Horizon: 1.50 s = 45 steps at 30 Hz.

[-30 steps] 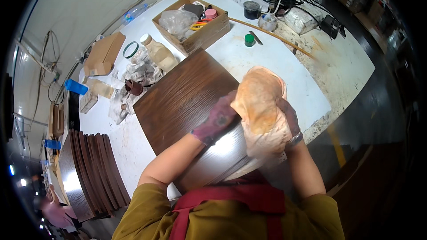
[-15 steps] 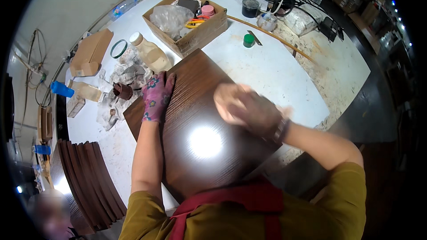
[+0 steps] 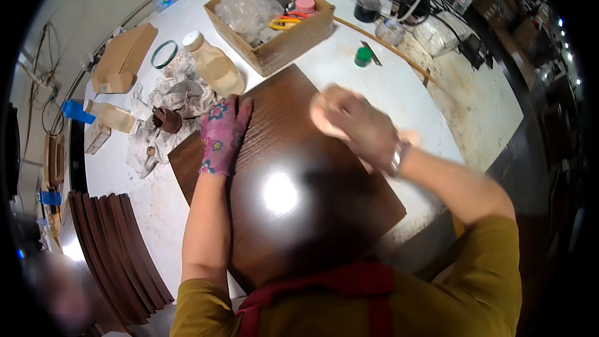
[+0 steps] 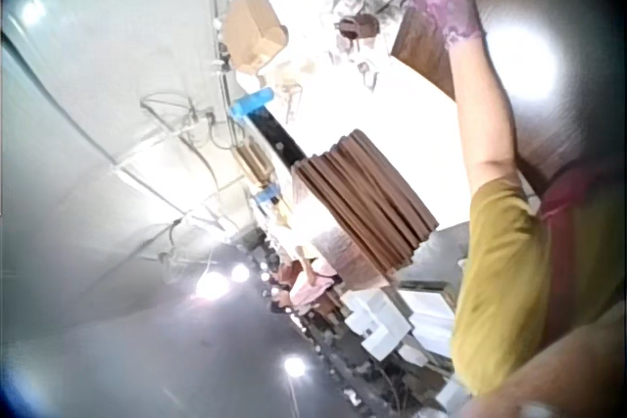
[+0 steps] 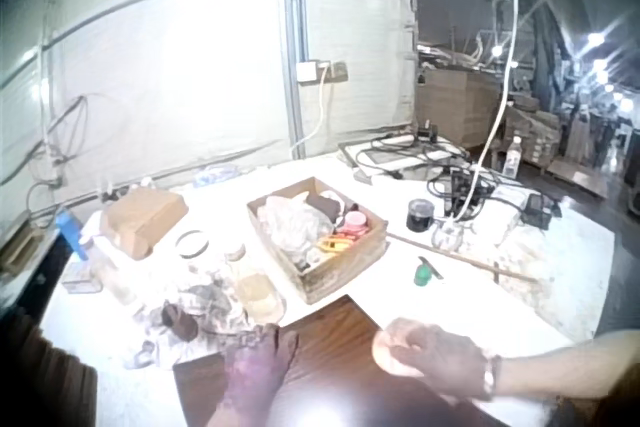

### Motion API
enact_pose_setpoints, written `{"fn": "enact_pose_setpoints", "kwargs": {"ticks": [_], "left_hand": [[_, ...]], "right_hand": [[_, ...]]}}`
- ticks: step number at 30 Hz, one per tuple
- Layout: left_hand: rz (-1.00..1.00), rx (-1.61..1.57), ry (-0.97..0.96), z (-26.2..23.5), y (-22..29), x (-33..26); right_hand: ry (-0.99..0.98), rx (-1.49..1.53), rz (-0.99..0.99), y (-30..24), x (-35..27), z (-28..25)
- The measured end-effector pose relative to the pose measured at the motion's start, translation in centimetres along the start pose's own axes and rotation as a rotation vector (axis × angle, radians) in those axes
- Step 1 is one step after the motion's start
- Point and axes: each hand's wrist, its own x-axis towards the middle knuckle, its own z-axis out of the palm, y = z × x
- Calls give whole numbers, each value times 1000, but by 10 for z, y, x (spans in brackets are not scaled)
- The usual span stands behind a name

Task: The person cleans wooden furniture panels by hand using a cloth. They wipe the surface and edges of each panel, occasionally applying a liquid from a bottle to the cloth, and move completed panels into a stack.

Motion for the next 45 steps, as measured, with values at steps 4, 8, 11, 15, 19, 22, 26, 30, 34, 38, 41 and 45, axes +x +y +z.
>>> {"fn": "enact_pose_setpoints", "kwargs": {"ticks": [4,8,11,15,19,22,26,30,34,38,41,45], "left_hand": [[43,9,77,7,-2,5],[-7,-11,125,13,-12,1],[-5,-27,117,14,-12,2],[17,-25,101,15,-5,2],[60,10,118,11,1,4],[133,-8,171,22,-6,10],[127,18,172,30,-29,7],[208,89,223,31,-37,2],[227,53,325,39,-14,10],[155,30,272,37,-36,2],[218,0,270,33,-26,5],[332,-38,183,15,-46,-6]], "right_hand": [[165,6,28,23,92,42],[-23,313,276,5,45,28],[-66,66,69,-36,-90,-41],[-311,-70,103,-44,-132,-72],[8,-6,79,3,8,2],[286,-134,26,23,109,55],[74,21,-201,-40,89,99],[83,166,-287,-50,86,59],[-110,-130,180,3,129,56],[74,-20,-146,-75,12,55],[65,-33,-225,-101,-65,23],[-44,60,114,-22,-52,-15]]}}
